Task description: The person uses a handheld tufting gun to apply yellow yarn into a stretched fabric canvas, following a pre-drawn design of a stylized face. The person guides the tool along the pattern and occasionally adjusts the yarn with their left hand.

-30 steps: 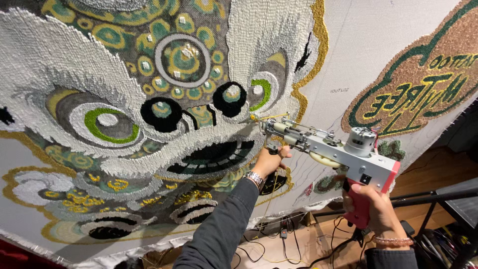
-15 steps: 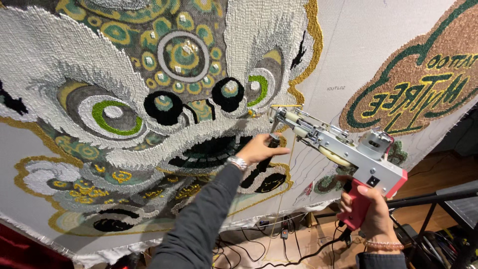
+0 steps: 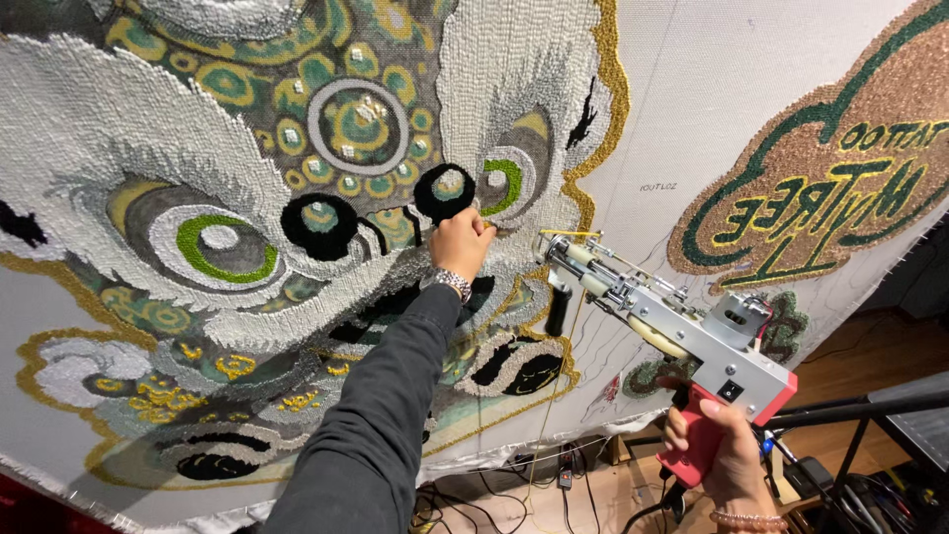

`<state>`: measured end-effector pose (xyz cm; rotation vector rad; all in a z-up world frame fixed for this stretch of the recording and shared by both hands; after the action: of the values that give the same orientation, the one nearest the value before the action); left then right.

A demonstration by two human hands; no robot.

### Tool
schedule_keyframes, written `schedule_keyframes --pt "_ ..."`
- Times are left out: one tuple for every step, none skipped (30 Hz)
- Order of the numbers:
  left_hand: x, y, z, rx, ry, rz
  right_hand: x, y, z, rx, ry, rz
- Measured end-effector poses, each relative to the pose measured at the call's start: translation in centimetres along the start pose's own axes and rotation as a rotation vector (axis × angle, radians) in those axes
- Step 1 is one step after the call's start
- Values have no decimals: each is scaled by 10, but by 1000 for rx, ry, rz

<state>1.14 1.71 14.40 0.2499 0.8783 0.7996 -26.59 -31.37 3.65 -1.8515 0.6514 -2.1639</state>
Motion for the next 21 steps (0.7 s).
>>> schedule_keyframes --pt "2 1 1 4 0 -8 -4 3 -2 -13 -14 0" --pt "4 1 3 9 -1 -16 -7 7 -3 -25 -27 1" --pt "5 2 6 13 -12 -26 -10 10 -2 -36 -39 2" --pt "6 2 9 18 -23 -36 -12 14 0 -58 -57 8" --pt "8 3 9 25 -31 -45 -15 17 1 -80 -79 13" --pt "10 2 9 44 -30 -43 -18 20 1 -102 -101 18" --pt "13 2 9 61 -27 -39 -20 22 3 -101 -95 20" --pt "14 2 8 78 -23 -34 -22 24 5 -99 -89 23" --pt "14 3 9 69 -47 -45 -23 25 8 -98 -80 25" --pt "13 4 8 60 -71 -55 -24 24 10 -82 -71 40" --pt "12 5 6 50 -94 -65 -26 24 12 -65 -62 56" --pt "11 4 4 69 -70 -39 -26 25 13 -49 -54 71" --pt "10 4 3 86 -47 -13 -27 26 14 -54 -56 65" --pt "9 3 3 102 -24 14 -27 28 15 -60 -58 59" --pt "6 3 1 75 -21 37 -26 29 15 -65 -60 52" --pt "4 4 -3 48 -17 60 -27 29 15 -64 -85 55" --pt "2 4 -5 21 -15 82 -27 30 15 -63 -108 57" --pt "2 3 -6 24 20 78 -27 31 15 -62 -132 59" --pt "2 2 -7 28 55 73 -26 31 15 -63 -117 50" --pt "2 0 -9 32 90 67 -25 32 14 -65 -101 41" --pt "1 1 -11 19 46 13 -22 33 14 -65 -87 31"
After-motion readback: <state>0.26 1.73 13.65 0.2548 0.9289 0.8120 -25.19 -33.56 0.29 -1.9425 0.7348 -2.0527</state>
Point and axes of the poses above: each hand's wrist, its own z-axis towards the middle knuckle, its own y-axis out of the back of the hand, x = y × z, the point moved 4 cm from there along z, towards the middle knuckle, and after that the axes turned 4 degrees about -x, right-handed, at the moved point
